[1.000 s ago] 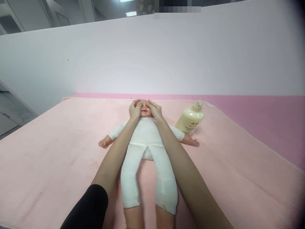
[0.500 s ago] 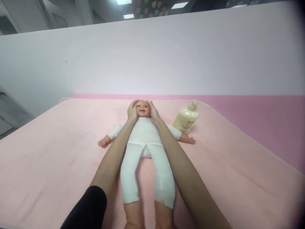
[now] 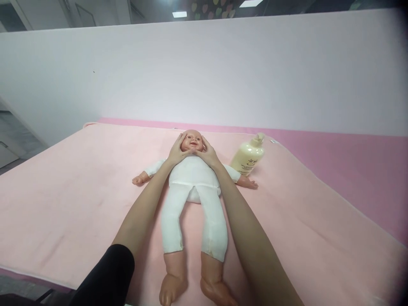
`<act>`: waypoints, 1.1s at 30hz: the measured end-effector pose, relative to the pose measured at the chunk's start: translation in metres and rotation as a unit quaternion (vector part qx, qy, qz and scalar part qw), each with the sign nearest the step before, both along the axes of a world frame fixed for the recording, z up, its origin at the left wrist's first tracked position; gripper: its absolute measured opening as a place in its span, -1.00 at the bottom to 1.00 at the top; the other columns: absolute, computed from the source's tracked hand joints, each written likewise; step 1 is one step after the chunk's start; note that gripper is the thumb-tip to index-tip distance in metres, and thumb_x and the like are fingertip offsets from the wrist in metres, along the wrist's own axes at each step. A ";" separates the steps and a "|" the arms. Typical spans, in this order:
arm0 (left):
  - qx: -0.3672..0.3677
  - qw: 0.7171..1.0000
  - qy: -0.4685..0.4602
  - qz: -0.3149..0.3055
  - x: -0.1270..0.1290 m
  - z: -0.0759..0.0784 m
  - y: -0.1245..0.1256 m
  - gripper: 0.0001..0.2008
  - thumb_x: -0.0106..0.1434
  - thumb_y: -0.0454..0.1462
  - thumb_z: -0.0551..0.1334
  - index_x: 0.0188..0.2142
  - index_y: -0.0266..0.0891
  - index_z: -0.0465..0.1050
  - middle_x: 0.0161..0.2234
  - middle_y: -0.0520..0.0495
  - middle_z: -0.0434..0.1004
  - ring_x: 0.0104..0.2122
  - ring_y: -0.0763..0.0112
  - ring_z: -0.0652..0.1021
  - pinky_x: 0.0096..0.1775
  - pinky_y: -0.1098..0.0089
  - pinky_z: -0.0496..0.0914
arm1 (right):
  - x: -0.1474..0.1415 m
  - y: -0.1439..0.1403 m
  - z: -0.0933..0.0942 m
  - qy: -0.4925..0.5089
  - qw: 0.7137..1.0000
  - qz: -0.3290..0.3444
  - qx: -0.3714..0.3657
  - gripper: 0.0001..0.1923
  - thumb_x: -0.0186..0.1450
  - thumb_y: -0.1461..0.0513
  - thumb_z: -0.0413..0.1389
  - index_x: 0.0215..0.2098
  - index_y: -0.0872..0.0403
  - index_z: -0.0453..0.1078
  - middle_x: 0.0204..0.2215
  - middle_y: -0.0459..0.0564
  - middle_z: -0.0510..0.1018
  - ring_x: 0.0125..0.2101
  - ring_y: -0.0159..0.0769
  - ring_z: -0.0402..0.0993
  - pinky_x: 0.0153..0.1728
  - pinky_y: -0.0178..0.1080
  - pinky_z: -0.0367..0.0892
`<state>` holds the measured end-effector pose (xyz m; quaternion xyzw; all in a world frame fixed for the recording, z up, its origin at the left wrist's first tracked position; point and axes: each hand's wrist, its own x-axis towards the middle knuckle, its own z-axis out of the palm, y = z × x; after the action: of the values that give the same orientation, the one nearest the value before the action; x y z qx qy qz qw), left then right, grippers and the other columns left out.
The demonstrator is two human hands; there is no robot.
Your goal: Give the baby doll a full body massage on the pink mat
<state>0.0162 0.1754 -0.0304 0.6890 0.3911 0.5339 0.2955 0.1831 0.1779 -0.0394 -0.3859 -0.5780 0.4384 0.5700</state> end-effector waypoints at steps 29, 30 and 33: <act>0.041 0.997 0.061 0.020 -0.008 -0.001 0.005 -0.24 0.14 -0.05 0.30 0.28 -0.18 0.15 0.32 -0.15 0.08 0.34 0.22 0.04 0.30 0.27 -0.01 | 0.000 -0.003 0.003 -0.001 1.000 -0.007 0.004 0.01 -0.09 0.02 0.39 0.27 0.08 0.17 0.25 0.10 0.24 0.22 -0.13 0.20 0.21 -0.14 0.20; 0.040 0.997 0.062 0.022 -0.007 -0.001 0.005 -0.23 0.13 -0.04 0.31 0.28 -0.17 0.14 0.32 -0.15 0.07 0.34 0.21 0.03 0.30 0.26 -0.01 | 0.000 -0.003 0.003 -0.001 1.000 -0.003 0.006 0.01 -0.08 0.02 0.39 0.27 0.08 0.17 0.24 0.10 0.25 0.21 -0.13 0.22 0.21 -0.14 0.21; 0.021 0.998 0.058 0.021 -0.007 -0.001 0.004 -0.23 0.13 -0.03 0.30 0.29 -0.12 0.13 0.34 -0.11 0.04 0.35 0.21 0.00 0.30 0.24 -0.01 | 0.002 0.000 0.001 0.010 1.000 -0.003 0.007 -0.01 -0.06 0.01 0.37 0.26 0.10 0.18 0.24 0.10 0.25 0.20 -0.14 0.24 0.21 -0.14 0.20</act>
<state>0.0092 0.1798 -0.0315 0.7161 0.4108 0.5077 0.2463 0.1849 0.1779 -0.0382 -0.3788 -0.5744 0.4363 0.5798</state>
